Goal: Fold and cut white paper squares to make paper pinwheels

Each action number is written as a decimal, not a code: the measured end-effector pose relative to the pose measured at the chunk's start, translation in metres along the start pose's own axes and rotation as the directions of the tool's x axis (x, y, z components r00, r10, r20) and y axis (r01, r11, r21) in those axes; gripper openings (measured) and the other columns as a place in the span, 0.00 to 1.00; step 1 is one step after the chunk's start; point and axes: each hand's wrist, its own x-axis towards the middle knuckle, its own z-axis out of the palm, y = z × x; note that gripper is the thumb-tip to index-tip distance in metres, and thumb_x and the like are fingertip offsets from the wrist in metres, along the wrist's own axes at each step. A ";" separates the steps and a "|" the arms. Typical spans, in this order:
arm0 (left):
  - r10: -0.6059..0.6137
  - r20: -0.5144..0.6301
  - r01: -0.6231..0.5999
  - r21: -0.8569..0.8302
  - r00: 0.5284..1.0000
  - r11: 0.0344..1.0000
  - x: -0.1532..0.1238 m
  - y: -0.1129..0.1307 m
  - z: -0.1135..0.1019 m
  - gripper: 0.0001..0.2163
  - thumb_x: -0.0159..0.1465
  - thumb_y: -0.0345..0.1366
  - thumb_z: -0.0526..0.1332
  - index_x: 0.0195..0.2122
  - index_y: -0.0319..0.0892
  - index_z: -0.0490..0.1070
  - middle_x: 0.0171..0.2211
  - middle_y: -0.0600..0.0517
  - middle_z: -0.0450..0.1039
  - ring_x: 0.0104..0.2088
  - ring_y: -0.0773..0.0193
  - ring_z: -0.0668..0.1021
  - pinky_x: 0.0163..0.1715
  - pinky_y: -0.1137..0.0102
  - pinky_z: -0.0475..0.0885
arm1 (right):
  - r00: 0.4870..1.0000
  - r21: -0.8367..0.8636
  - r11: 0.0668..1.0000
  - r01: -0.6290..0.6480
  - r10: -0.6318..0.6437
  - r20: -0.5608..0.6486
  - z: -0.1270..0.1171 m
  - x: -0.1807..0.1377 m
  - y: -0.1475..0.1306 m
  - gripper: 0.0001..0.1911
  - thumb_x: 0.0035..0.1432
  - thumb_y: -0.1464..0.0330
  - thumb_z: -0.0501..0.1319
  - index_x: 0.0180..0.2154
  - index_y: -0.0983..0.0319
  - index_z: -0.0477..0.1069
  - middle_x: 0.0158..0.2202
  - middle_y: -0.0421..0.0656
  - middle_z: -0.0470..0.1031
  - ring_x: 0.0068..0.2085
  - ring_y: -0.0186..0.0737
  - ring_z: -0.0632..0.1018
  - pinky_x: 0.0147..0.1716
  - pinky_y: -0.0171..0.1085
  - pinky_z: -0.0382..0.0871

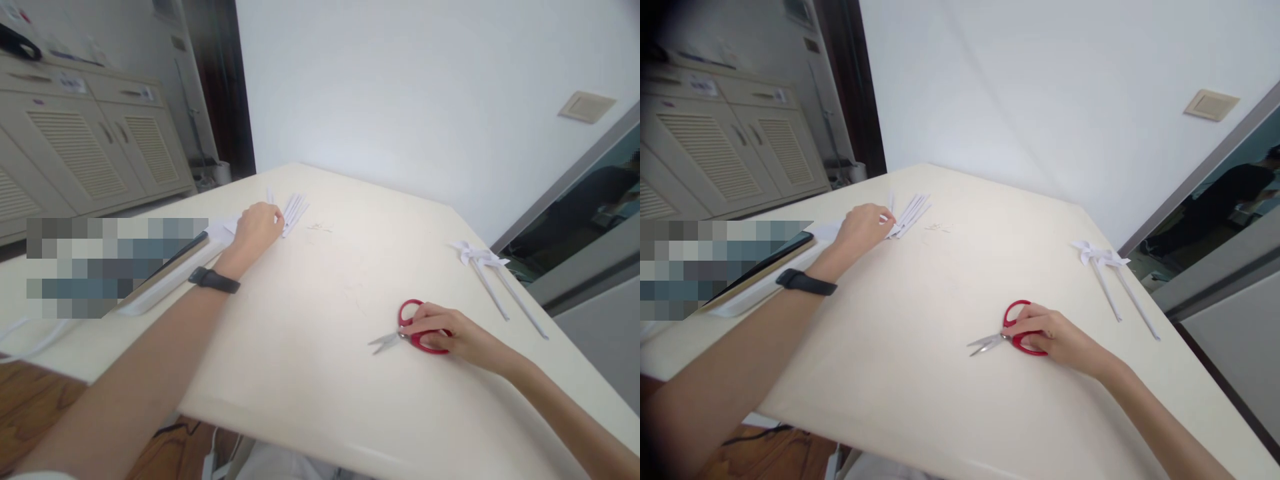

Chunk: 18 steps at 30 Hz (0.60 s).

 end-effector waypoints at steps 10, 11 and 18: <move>0.034 0.019 -0.034 0.020 0.999 0.999 -0.005 0.006 -0.003 0.14 0.66 0.39 0.59 0.50 0.39 0.69 0.49 0.46 0.72 0.45 0.57 0.76 0.44 0.57 0.74 | 0.966 -0.094 0.995 -0.021 -0.004 -0.258 0.014 0.059 -0.006 0.19 0.61 0.77 0.52 0.48 0.58 0.75 0.44 0.46 0.73 0.42 0.44 0.75 0.43 0.43 0.67; 0.033 0.023 -0.033 0.025 0.999 0.999 -0.004 0.006 -0.003 0.14 0.66 0.39 0.59 0.50 0.40 0.69 0.49 0.46 0.72 0.45 0.57 0.76 0.44 0.57 0.74 | 0.967 -0.085 0.996 -0.026 0.004 -0.254 0.016 0.055 -0.013 0.19 0.61 0.77 0.52 0.48 0.58 0.74 0.43 0.46 0.74 0.41 0.43 0.75 0.41 0.42 0.68; -0.048 0.043 0.046 0.056 0.998 0.997 -0.004 0.003 -0.002 0.14 0.66 0.39 0.59 0.51 0.40 0.69 0.50 0.46 0.71 0.46 0.56 0.76 0.44 0.56 0.74 | 0.995 0.026 0.996 0.090 -0.088 -0.049 0.070 0.015 -0.093 0.21 0.60 0.79 0.54 0.50 0.55 0.72 0.46 0.42 0.73 0.44 0.36 0.75 0.43 0.33 0.69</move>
